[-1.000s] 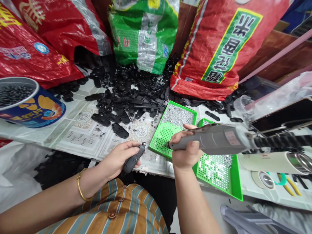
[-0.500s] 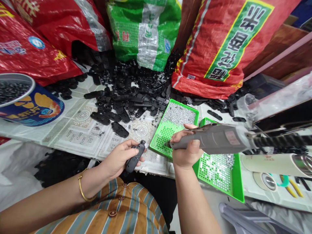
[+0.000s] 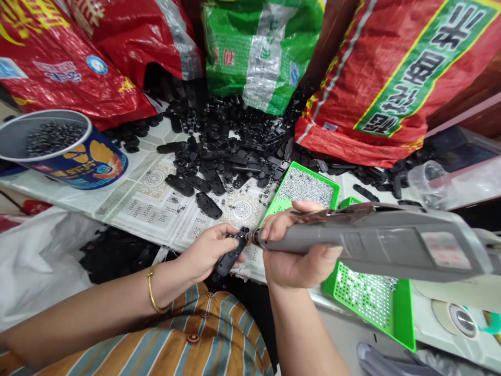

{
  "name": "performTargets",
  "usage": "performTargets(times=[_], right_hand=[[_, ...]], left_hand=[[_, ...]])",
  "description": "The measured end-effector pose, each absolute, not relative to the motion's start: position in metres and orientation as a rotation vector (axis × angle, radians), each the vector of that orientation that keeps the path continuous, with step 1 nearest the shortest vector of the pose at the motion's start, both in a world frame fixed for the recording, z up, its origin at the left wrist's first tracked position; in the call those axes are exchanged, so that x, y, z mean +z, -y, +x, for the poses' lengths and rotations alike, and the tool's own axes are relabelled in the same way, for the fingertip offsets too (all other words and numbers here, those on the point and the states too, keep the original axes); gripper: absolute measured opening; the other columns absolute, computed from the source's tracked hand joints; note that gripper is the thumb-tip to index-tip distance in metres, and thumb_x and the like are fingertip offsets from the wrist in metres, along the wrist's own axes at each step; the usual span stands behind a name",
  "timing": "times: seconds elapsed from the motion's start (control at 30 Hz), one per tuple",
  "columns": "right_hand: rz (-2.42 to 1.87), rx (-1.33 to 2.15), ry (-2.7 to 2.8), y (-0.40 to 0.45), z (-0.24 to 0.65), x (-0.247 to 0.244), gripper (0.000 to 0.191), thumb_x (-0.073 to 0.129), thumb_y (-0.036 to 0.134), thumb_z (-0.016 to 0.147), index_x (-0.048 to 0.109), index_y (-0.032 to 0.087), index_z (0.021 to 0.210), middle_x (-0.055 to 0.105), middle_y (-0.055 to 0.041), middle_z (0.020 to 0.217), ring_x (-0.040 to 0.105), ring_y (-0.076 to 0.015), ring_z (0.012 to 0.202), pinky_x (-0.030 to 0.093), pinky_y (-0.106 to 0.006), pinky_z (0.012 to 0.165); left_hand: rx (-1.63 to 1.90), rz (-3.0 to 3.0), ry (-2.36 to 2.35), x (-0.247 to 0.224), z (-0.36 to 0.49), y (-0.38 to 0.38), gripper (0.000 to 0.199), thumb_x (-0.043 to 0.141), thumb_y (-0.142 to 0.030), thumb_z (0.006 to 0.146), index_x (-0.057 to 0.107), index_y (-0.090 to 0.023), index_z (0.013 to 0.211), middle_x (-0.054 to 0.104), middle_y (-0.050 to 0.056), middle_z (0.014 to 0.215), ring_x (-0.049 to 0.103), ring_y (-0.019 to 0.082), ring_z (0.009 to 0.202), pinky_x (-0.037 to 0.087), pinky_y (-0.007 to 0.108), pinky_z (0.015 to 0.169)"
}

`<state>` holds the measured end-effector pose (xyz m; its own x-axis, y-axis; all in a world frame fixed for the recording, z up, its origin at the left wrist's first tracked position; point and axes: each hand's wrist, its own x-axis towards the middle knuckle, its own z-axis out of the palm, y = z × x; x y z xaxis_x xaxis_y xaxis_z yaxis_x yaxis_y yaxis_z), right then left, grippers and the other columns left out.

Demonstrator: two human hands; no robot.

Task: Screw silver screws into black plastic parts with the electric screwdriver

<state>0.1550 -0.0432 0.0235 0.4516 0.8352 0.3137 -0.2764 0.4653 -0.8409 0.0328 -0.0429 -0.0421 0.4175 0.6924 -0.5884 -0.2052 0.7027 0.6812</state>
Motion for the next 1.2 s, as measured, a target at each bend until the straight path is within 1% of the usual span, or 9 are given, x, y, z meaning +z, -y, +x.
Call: performTargets(times=[0.2,0.4,0.57,0.7,0.83,0.97,1.03,1.13,1.2], right_hand=[[-0.806,0.779,0.844,0.038,0.149,0.02,0.04,0.049,0.059,0.069,0.057,0.022,0.081,0.046,0.0076,0.04,0.039,-0.0117,0.03,0.032,-0.027,0.035],[-0.705,0.852,0.963,0.04,0.149,0.018,0.035,0.053,0.055,0.071,0.059,0.02,0.077,0.048,0.0056,0.042,0.043,-0.0126,0.033,0.036,-0.028,0.037],[-0.66,0.839,1.062,0.043,0.146,0.017,0.033,0.052,0.052,0.074,0.059,0.02,0.075,0.048,0.0042,0.044,0.045,-0.0129,0.036,0.038,-0.028,0.039],[-0.652,0.844,1.107,0.045,0.143,0.012,0.029,0.054,0.048,0.073,0.06,0.02,0.076,0.049,0.0038,0.046,0.047,-0.0129,0.039,0.039,-0.028,0.04],[-0.676,0.841,1.103,0.046,0.142,0.016,0.029,0.053,0.049,0.074,0.061,0.021,0.078,0.051,0.0039,0.046,0.047,-0.0129,0.038,0.039,-0.028,0.041],[-0.766,0.745,1.016,0.052,0.143,0.033,0.032,0.054,0.052,0.073,0.06,0.022,0.08,0.051,0.0053,0.043,0.045,-0.0135,0.036,0.039,-0.03,0.041],[-0.835,0.629,0.946,0.056,0.147,0.038,0.03,0.059,0.049,0.07,0.059,0.023,0.084,0.051,0.0063,0.044,0.045,-0.0133,0.037,0.039,-0.029,0.041],[-1.093,0.551,0.845,0.06,0.155,0.034,0.025,0.064,0.033,0.07,0.059,0.021,0.091,0.057,0.004,0.056,0.048,-0.0113,0.042,0.039,-0.026,0.041],[-1.359,0.577,0.894,0.061,0.159,0.028,0.021,0.068,0.032,0.068,0.063,0.018,0.083,0.064,-0.003,0.075,0.054,-0.0124,0.054,0.041,-0.026,0.045]], left_hand=[[0.612,0.537,-0.97,-0.044,0.034,0.043,0.021,0.056,-0.016,0.065,0.046,-0.019,0.083,0.062,-0.001,0.059,0.058,0.013,0.045,0.046,0.024,0.043],[0.628,0.567,-0.974,-0.042,0.033,0.043,0.02,0.056,-0.014,0.065,0.047,-0.018,0.082,0.059,-0.003,0.056,0.057,0.012,0.044,0.046,0.023,0.044],[0.657,0.57,-0.974,-0.041,0.035,0.044,0.018,0.056,-0.013,0.065,0.047,-0.018,0.08,0.058,-0.003,0.054,0.056,0.012,0.044,0.046,0.023,0.043],[0.646,0.57,-0.968,-0.041,0.035,0.043,0.017,0.056,-0.015,0.065,0.048,-0.017,0.08,0.058,-0.001,0.054,0.057,0.012,0.046,0.046,0.022,0.043],[0.621,0.542,-0.954,-0.039,0.034,0.042,0.02,0.058,-0.017,0.066,0.047,-0.017,0.082,0.059,-0.001,0.056,0.059,0.013,0.048,0.047,0.023,0.043],[0.631,0.632,-0.962,-0.038,0.031,0.039,0.023,0.06,-0.019,0.066,0.047,-0.017,0.085,0.06,-0.001,0.056,0.057,0.012,0.046,0.043,0.02,0.043],[0.669,0.673,-0.971,-0.035,0.027,0.037,0.023,0.061,-0.021,0.067,0.048,-0.017,0.086,0.061,0.0,0.058,0.056,0.011,0.047,0.041,0.019,0.042],[0.766,0.635,-0.895,-0.026,0.023,0.033,0.026,0.062,-0.023,0.068,0.05,-0.019,0.091,0.061,-0.001,0.068,0.058,0.011,0.055,0.045,0.022,0.05],[0.83,0.642,-0.791,-0.016,0.023,0.03,0.027,0.063,-0.022,0.068,0.054,-0.019,0.093,0.06,-0.001,0.078,0.059,0.011,0.064,0.047,0.024,0.059]])
